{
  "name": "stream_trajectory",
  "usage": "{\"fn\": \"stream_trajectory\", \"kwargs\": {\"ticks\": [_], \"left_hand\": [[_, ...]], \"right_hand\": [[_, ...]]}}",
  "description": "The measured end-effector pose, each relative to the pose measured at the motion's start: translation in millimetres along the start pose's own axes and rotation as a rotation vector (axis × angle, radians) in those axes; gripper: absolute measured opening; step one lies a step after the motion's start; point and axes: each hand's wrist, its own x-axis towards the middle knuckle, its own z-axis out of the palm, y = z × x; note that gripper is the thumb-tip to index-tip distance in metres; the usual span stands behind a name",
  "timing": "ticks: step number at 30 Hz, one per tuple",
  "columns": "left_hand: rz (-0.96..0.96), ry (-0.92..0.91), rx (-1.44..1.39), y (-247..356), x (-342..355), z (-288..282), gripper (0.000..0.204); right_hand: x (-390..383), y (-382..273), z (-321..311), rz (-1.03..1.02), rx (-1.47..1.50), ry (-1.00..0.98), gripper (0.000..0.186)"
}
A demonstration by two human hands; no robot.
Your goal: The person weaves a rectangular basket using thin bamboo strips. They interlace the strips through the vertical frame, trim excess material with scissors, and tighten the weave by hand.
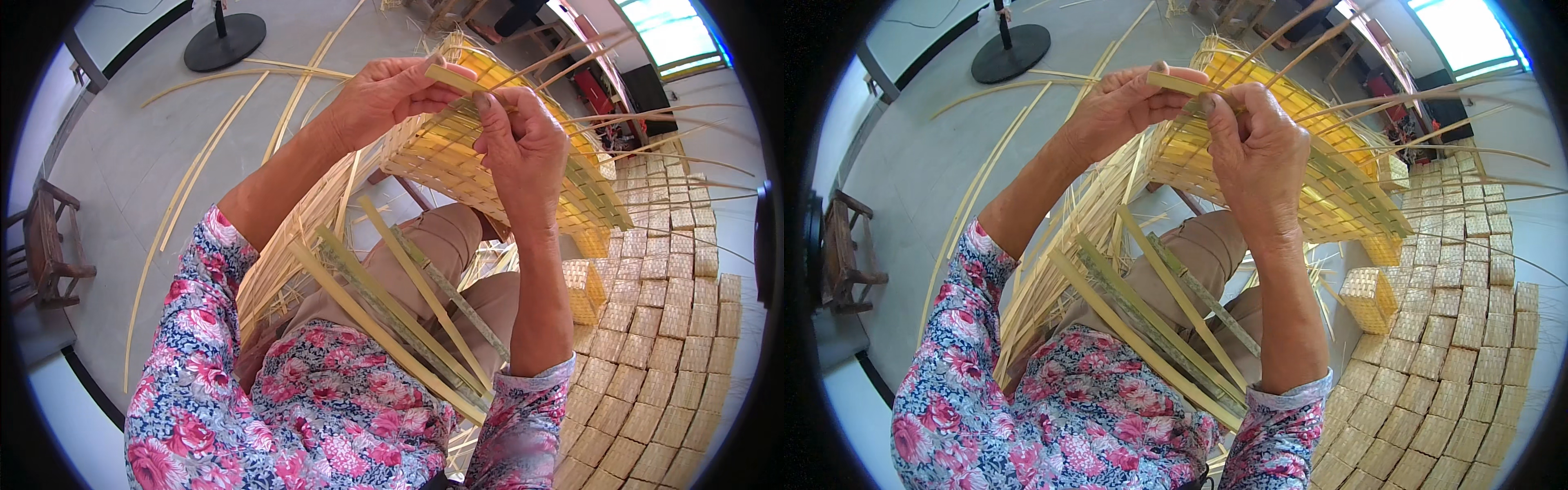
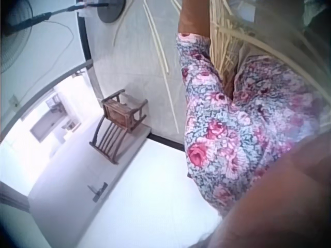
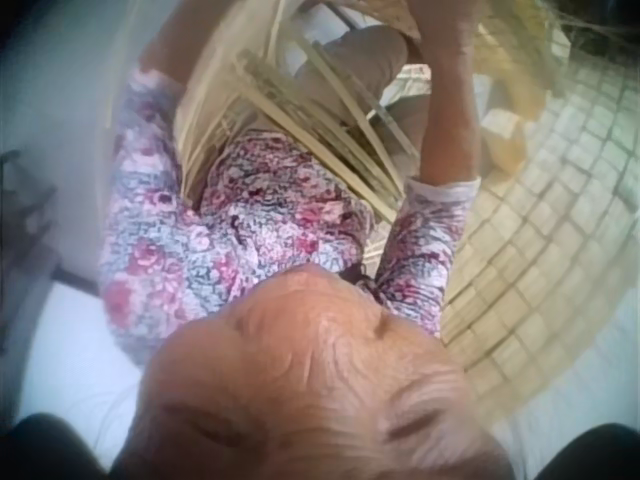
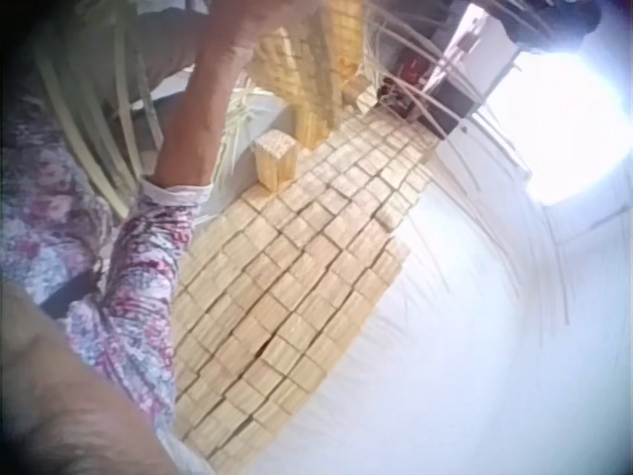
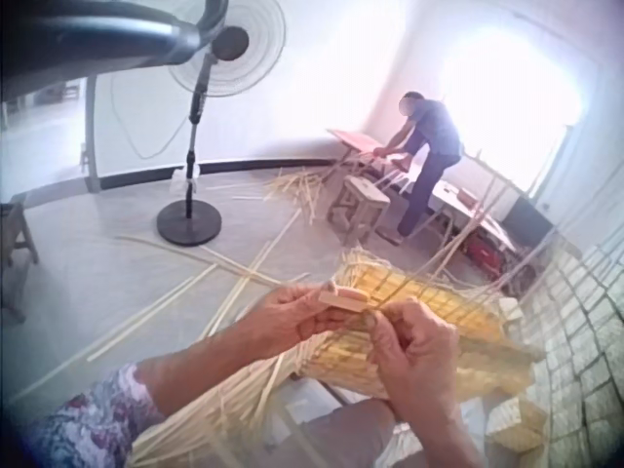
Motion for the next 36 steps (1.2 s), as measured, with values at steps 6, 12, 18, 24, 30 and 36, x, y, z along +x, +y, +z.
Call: {"fn": "stream_trajectory", "kwargs": {"ticks": [6, 12, 18, 24, 30, 36], "left_hand": [[-0.097, -0.141, -0.029, -2.7, 7.1, 0.1, 0.053], [-0.032, -0.216, 0.35, 19.1, 5.1, 30.2, 0.05], [-0.037, -0.169, 0.347, 15.8, 11.6, 38.6, 0.043], [0.034, -0.123, 0.357, 10.1, 13.0, 42.1, 0.033], [0.124, -0.035, 0.312, -1.1, 10.4, 46.1, 0.023], [0.05, 0.031, 0.071, -6.4, 5.8, 49.2, 0.006]], "right_hand": [[-2.2, -3.0, -7.8, -0.012, 0.02, 0.01, 0.016], [-8.4, -4.9, -5.1, 0.001, 0.111, 0.031, 0.012], [-11.9, -8.8, -9.2, 0.058, 0.184, 0.014, 0.01], [-7.1, -2.1, -16.9, -0.011, 0.122, -0.065, 0.015], [-10.2, 0.9, -18.4, -0.037, 0.232, -0.121, 0.017], [-12.6, -4.0, -25.1, 0.053, 0.262, -0.26, 0.021]]}}
